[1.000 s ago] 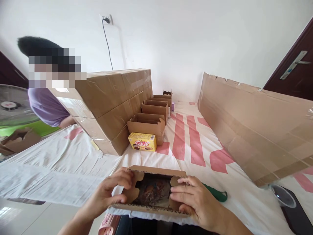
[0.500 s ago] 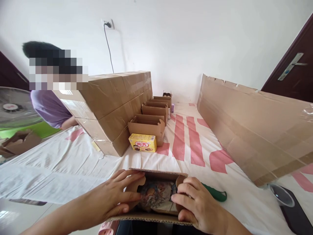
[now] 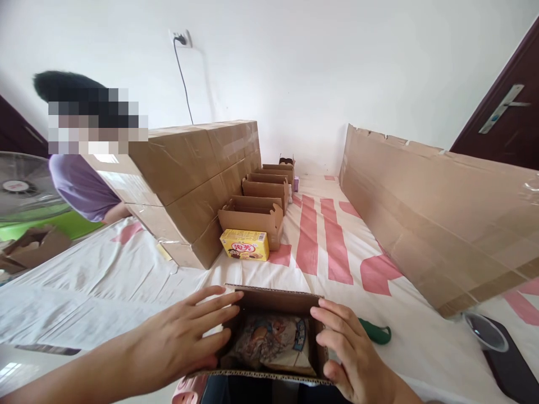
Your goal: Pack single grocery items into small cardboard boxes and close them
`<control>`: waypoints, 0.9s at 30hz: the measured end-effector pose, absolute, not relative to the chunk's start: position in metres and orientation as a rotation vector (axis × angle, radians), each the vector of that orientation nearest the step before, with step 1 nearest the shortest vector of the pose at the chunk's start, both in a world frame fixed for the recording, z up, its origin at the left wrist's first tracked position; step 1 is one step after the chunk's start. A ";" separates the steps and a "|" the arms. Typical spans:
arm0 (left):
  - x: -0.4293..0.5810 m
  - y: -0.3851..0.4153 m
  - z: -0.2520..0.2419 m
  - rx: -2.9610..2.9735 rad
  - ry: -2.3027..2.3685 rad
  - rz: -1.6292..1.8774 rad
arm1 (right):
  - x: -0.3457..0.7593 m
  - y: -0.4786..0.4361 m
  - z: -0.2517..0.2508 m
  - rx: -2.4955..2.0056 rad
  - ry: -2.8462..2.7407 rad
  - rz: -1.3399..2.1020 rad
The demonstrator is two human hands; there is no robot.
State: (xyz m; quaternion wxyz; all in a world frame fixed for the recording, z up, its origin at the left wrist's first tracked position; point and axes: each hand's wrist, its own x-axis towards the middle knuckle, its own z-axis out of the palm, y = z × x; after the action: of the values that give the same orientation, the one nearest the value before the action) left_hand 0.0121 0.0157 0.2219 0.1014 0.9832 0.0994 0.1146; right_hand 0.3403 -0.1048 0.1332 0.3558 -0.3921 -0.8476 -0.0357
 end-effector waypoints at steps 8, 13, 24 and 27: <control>0.016 0.002 0.244 2.951 0.560 0.032 | 0.337 -0.118 0.122 -0.977 -2.001 -0.191; 0.030 -0.017 0.213 3.183 0.626 0.018 | 0.329 -0.127 0.117 -0.965 -2.036 -0.268; 0.114 -0.022 0.213 3.157 -0.197 -0.146 | 0.310 -0.128 0.113 -0.934 -2.084 -0.309; 0.134 -0.017 0.193 3.081 -0.294 -0.192 | 0.306 -0.127 0.113 -0.936 -2.068 -0.302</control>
State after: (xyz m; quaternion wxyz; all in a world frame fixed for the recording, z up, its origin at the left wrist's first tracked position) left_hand 0.1337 -0.0168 0.1927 0.0206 0.9934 -0.0948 -0.0618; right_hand 0.3059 -0.1267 0.1132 0.4130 -0.3724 -0.8224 -0.1200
